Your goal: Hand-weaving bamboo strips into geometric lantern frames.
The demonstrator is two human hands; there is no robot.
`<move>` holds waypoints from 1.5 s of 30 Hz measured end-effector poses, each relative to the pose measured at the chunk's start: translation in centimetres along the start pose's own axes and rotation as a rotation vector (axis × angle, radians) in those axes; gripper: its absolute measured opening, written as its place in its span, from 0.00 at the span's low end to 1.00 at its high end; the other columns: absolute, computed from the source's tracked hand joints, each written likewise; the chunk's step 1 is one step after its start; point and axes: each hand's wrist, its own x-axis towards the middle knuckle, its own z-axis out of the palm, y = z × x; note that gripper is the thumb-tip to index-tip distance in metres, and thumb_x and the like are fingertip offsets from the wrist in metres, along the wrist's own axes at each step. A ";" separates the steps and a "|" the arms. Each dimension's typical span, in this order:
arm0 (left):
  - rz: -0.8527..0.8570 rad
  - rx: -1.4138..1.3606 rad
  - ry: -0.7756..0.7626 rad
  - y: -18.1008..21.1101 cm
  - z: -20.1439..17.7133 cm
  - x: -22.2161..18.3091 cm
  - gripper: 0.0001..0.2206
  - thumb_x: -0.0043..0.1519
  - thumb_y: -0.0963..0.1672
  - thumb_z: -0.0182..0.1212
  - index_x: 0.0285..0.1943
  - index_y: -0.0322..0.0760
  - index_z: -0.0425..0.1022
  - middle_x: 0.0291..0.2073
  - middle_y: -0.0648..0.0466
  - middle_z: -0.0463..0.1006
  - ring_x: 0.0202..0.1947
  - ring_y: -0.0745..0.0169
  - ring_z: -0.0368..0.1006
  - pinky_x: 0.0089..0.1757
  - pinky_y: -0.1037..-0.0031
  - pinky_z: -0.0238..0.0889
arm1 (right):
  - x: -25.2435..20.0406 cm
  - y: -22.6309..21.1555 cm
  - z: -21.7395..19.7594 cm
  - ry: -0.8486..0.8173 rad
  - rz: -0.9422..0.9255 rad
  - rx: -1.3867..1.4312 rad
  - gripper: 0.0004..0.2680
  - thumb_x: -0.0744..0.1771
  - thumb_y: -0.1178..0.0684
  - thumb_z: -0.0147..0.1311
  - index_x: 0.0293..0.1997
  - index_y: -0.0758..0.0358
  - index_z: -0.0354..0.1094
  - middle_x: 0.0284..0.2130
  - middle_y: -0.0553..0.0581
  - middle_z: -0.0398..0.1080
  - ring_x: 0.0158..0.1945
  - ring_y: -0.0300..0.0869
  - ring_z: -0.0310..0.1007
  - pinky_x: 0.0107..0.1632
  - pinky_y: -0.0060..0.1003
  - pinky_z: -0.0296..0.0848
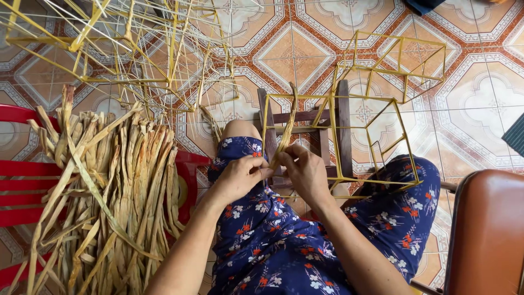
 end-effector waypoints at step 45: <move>-0.354 -0.247 -0.163 -3.7 2.3 -0.2 0.13 0.66 0.48 0.58 0.38 0.34 0.78 0.28 0.55 0.82 0.25 0.71 0.69 0.30 0.79 0.63 | -27.0 27.1 -32.6 0.950 0.517 -0.017 0.06 0.70 0.55 0.61 0.48 0.68 0.76 0.37 0.55 0.76 0.35 0.33 0.71 0.37 0.28 0.68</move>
